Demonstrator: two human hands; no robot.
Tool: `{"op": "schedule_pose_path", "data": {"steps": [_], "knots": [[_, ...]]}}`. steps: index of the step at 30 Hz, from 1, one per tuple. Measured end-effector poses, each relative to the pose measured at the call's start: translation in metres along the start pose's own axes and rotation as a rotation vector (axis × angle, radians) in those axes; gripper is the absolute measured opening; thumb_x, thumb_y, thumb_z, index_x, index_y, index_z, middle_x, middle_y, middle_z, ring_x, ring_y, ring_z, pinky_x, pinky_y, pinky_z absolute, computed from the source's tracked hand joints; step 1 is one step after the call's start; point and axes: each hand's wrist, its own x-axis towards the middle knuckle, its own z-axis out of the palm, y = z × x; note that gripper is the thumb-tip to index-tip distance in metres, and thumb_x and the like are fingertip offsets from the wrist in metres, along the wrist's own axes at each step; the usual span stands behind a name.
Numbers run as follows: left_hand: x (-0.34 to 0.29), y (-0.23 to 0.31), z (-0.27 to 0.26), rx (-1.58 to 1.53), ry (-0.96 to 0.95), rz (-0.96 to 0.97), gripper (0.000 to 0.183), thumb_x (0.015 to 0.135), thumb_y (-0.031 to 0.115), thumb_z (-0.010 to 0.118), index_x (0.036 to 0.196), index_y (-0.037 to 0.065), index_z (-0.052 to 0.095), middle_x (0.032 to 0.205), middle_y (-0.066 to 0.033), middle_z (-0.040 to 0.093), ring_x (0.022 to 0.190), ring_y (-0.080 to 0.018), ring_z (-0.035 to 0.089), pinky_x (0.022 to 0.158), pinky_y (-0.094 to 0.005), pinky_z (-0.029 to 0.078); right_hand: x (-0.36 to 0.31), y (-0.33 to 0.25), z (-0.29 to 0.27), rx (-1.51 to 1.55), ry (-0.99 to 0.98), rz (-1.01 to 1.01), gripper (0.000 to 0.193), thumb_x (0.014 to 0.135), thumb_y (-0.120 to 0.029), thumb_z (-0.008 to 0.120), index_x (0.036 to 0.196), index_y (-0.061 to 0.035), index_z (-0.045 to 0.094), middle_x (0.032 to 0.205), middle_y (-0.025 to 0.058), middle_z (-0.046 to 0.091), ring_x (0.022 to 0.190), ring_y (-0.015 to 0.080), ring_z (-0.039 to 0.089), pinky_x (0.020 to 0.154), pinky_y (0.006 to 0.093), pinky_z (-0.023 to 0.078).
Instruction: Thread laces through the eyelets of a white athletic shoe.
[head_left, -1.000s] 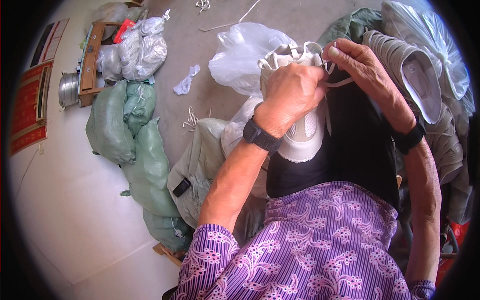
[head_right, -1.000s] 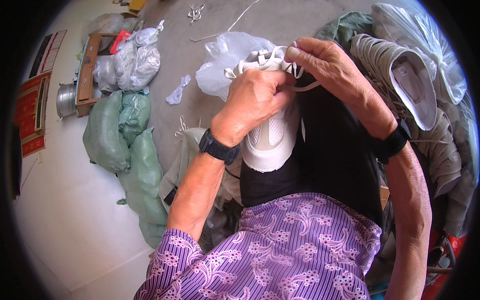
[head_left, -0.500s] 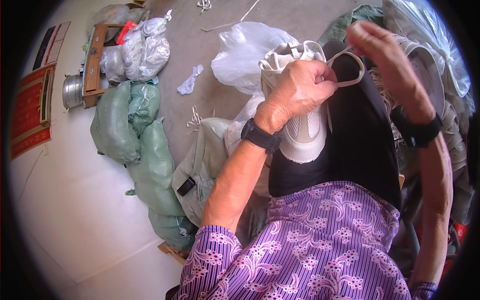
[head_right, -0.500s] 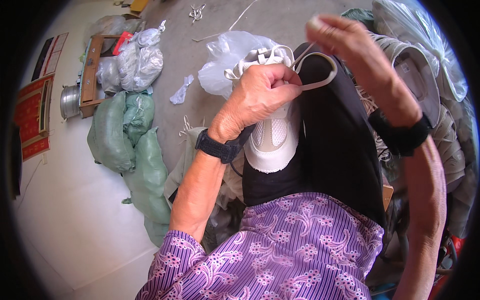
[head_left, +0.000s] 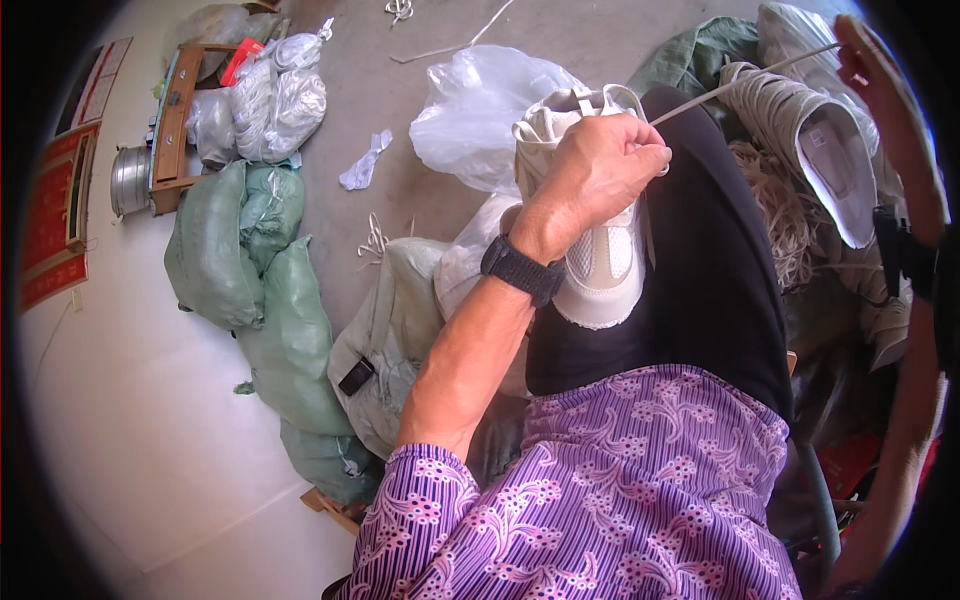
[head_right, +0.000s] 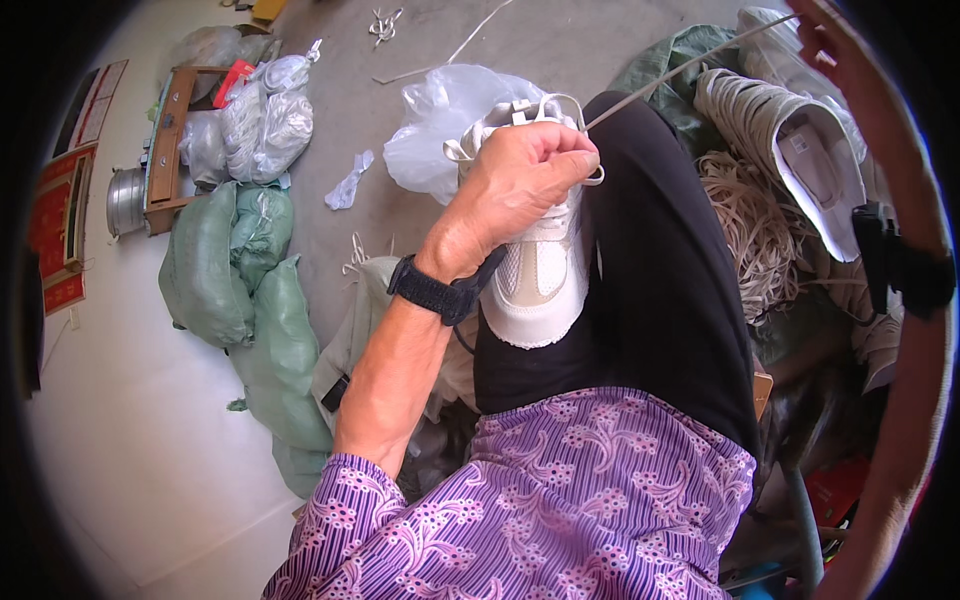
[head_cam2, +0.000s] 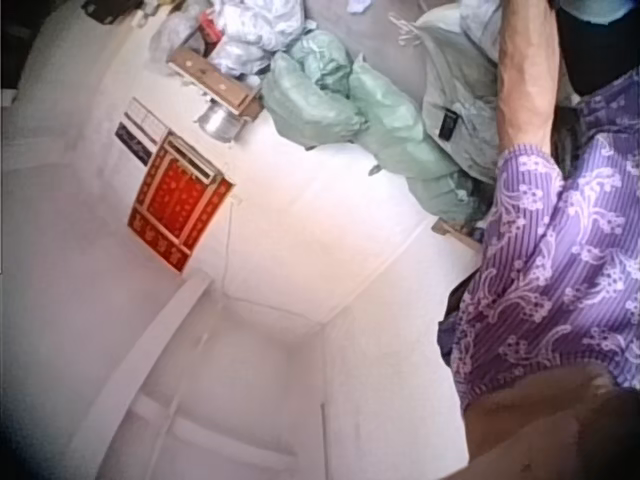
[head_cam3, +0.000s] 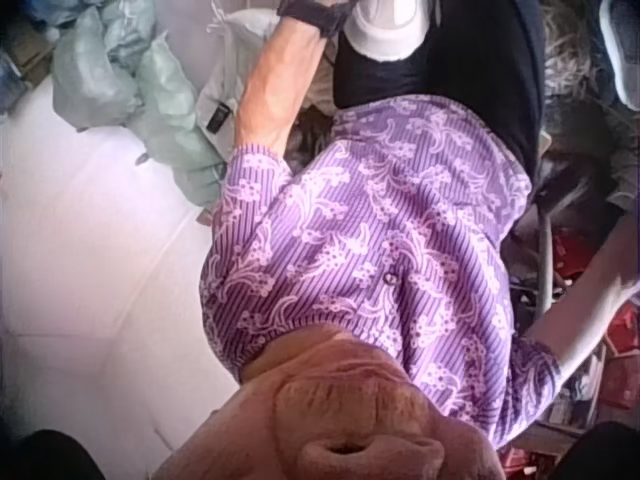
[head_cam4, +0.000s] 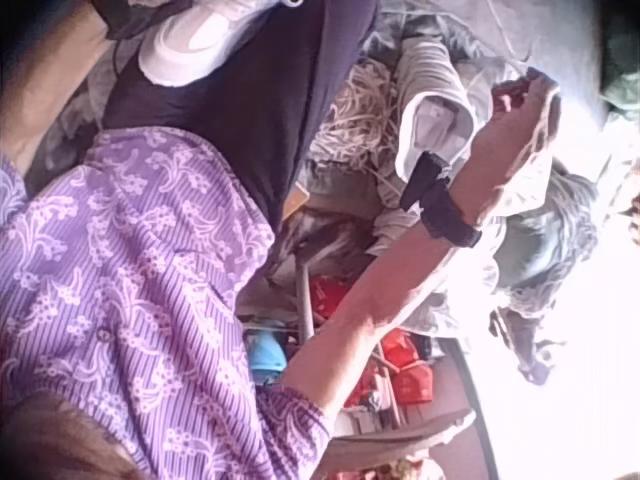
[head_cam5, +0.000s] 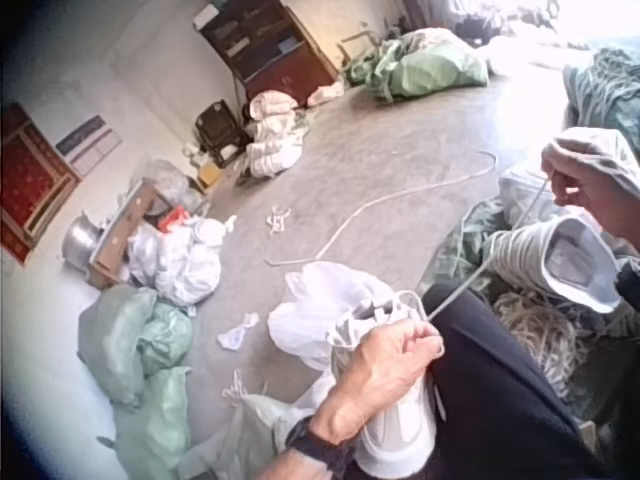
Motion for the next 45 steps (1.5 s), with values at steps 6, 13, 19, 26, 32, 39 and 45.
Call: {"op": "schedule_pose_path", "data": {"steps": [6,13,19,26,32,39,45], "knots": [[-0.021,-0.011,-0.022,-0.116,0.337,0.248,0.025,0.089,0.019,0.066,0.105,0.001,0.063,0.075,0.0038,0.059,0.064,-0.0019,0.049,0.059,-0.0181,0.042,-0.029,0.025,0.097,-0.391,0.080,-0.272,0.021,0.090,-0.021,0.063,0.109,-0.0124,0.062,0.083,-0.0033,0.052,0.071,0.0083,0.048,0.069,0.0250,0.043],[-0.026,-0.042,-0.055,0.147,0.620,0.129,0.033,0.086,0.024,0.070,0.107,0.000,0.061,0.092,-0.0024,0.060,0.078,-0.0066,0.053,0.069,-0.0196,0.043,-0.045,0.020,0.170,-0.544,-0.325,-0.491,0.024,0.074,-0.002,0.068,0.098,-0.0067,0.066,0.086,0.0079,0.057,0.082,0.0278,0.059,0.071,0.0370,0.049],[-0.025,-0.056,-0.046,-0.129,0.559,0.093,0.032,0.086,0.028,0.070,0.105,0.004,0.062,0.090,0.0018,0.059,0.066,-0.0027,0.049,0.058,-0.0179,0.043,-0.044,0.021,0.180,-0.701,-0.373,-0.523,0.011,0.077,-0.012,0.069,0.087,-0.0083,0.066,0.086,0.0059,0.056,0.089,0.0244,0.054,0.076,0.0381,0.041],[-0.027,-0.058,-0.045,-0.259,0.526,0.046,0.027,0.087,0.028,0.068,0.100,0.005,0.063,0.081,0.0049,0.058,0.057,0.0000,0.046,0.051,-0.0168,0.041,-0.053,0.018,0.184,-0.820,-0.302,-0.494,0.013,0.081,-0.016,0.064,0.079,-0.0037,0.060,0.081,0.0070,0.053,0.084,0.0246,0.052,0.076,0.0383,0.039],[-0.035,-0.055,-0.044,-0.226,0.502,0.034,0.020,0.087,0.024,0.067,0.091,0.004,0.063,0.072,0.0047,0.055,0.055,-0.0014,0.046,0.050,-0.0190,0.041,-0.067,0.012,0.184,-0.855,-0.305,-0.463,0.021,0.082,-0.017,0.063,0.067,-0.0048,0.053,0.071,0.0082,0.049,0.074,0.0261,0.050,0.074,0.0395,0.037],[-0.052,-0.049,-0.041,-0.457,0.458,0.001,0.017,0.086,0.019,0.061,0.084,0.003,0.060,0.063,0.0028,0.048,0.053,-0.0057,0.045,0.052,-0.0225,0.041,-0.067,0.008,0.185,-0.799,-0.301,-0.469,0.022,0.081,-0.015,0.062,0.065,-0.0054,0.051,0.069,0.0090,0.049,0.072,0.0262,0.051,0.073,0.0392,0.038],[-0.058,-0.050,-0.038,-0.463,0.462,-0.033,0.015,0.085,0.018,0.060,0.082,0.003,0.060,0.062,0.0023,0.048,0.052,-0.0064,0.045,0.052,-0.0226,0.041,-0.043,0.005,0.186,-0.623,-0.233,-0.331,0.014,0.080,-0.009,0.061,0.090,-0.0007,0.059,0.085,0.0129,0.057,0.088,0.0310,0.058,0.076,0.0438,0.044]]}}
